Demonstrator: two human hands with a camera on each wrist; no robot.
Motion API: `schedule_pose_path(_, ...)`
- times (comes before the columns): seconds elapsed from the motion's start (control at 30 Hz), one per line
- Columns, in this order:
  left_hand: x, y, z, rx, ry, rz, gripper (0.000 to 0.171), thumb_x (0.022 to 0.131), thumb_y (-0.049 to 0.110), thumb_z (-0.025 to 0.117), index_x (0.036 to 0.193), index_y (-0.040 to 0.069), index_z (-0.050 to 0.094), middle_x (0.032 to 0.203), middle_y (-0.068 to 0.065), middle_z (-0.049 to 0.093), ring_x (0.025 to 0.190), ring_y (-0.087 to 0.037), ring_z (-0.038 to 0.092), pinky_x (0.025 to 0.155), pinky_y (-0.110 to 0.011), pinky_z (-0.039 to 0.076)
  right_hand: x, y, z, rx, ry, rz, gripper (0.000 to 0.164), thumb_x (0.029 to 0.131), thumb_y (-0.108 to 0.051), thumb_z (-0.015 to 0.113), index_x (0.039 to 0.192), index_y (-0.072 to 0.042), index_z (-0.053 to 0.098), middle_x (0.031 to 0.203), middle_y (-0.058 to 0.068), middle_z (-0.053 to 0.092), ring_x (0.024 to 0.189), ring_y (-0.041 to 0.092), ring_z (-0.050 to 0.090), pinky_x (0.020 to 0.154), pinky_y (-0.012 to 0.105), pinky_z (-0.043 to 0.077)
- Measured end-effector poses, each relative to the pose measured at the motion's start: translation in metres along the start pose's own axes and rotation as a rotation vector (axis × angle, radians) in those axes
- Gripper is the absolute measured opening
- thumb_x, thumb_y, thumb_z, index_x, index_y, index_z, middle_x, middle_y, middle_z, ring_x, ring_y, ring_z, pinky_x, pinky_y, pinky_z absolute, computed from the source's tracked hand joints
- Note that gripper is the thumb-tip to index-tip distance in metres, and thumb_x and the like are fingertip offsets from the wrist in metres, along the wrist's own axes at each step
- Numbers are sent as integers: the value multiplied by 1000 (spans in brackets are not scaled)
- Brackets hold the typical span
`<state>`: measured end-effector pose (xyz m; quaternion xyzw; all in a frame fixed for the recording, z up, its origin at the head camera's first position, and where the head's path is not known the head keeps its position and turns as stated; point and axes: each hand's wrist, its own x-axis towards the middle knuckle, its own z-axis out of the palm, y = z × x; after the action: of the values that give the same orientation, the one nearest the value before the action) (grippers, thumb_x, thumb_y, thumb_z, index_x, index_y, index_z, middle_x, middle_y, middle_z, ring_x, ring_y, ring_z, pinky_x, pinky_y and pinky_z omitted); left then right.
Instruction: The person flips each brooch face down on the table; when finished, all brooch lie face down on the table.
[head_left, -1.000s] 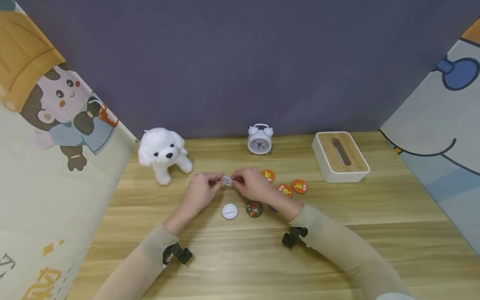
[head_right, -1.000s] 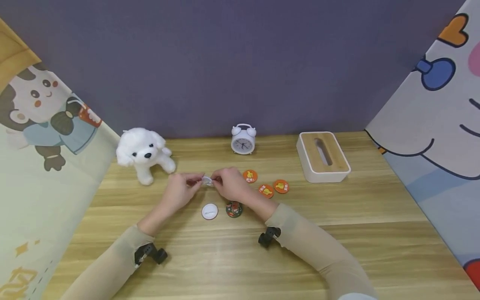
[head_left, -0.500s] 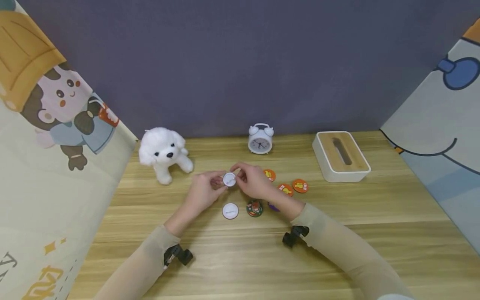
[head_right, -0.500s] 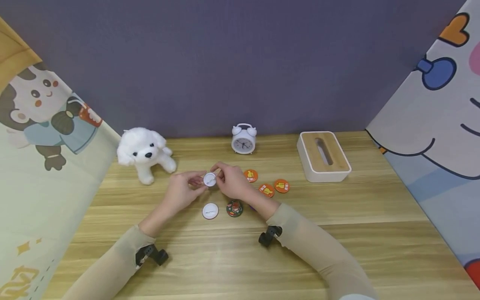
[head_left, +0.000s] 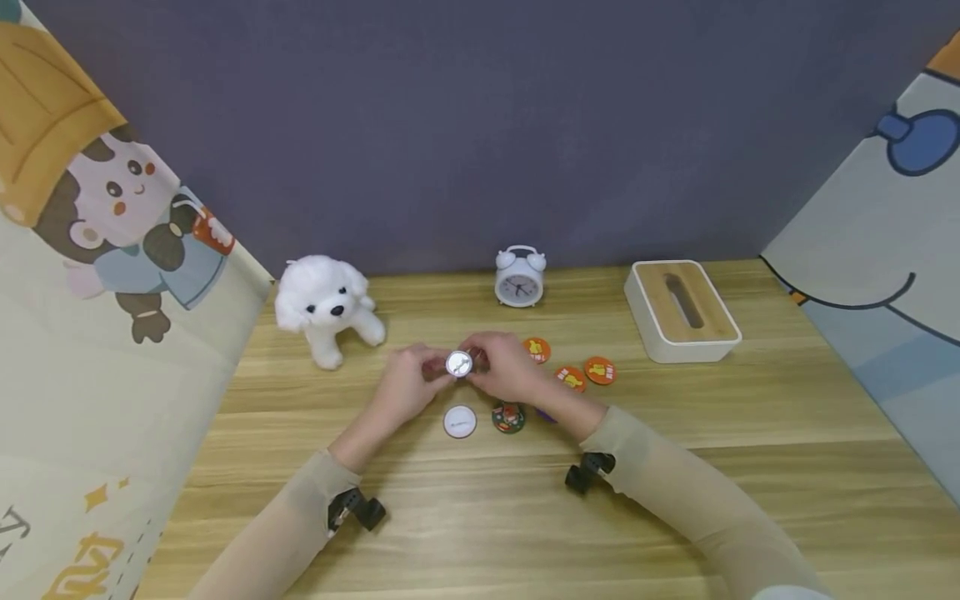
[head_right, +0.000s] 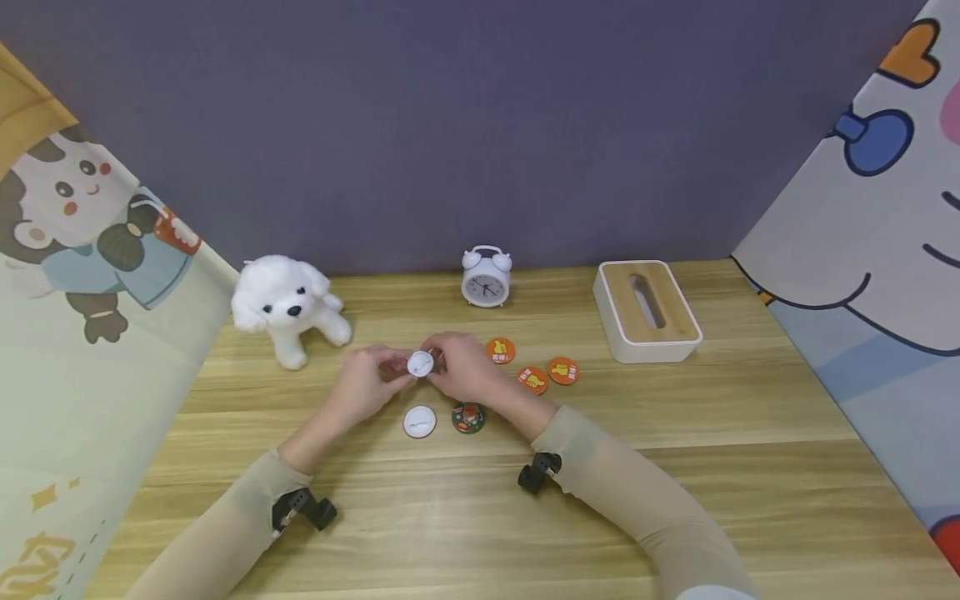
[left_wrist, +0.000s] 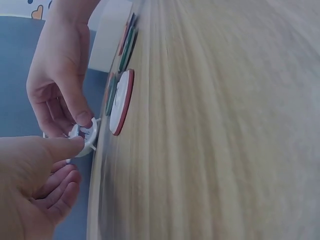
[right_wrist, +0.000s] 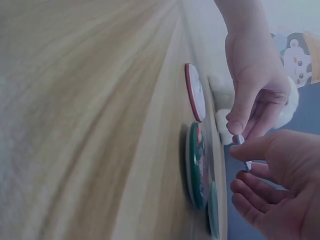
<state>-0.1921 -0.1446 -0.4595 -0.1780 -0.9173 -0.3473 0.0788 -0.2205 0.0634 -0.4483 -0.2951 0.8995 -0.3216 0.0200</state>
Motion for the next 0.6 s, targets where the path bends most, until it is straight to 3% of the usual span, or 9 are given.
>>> schedule_pose_path(0.27,0,-6,5,-11,-52,-13,24,83,12,91,103,3,82,88,-9,78,76,-16,70,70,-24,60,1,1,8,-77,-34,22,37,85,-13,88,119,-3,77,113,10,73,105,25,70,97,39,60)
schedule_pose_path(0.6,-1,-10,9,-21,-65,-21,23,83,10,89,103,2,82,94,-12,81,78,-17,73,72,-30,63,4,0,14,-123,-80,33,32,86,-12,86,117,-5,78,107,8,73,100,21,67,94,38,60)
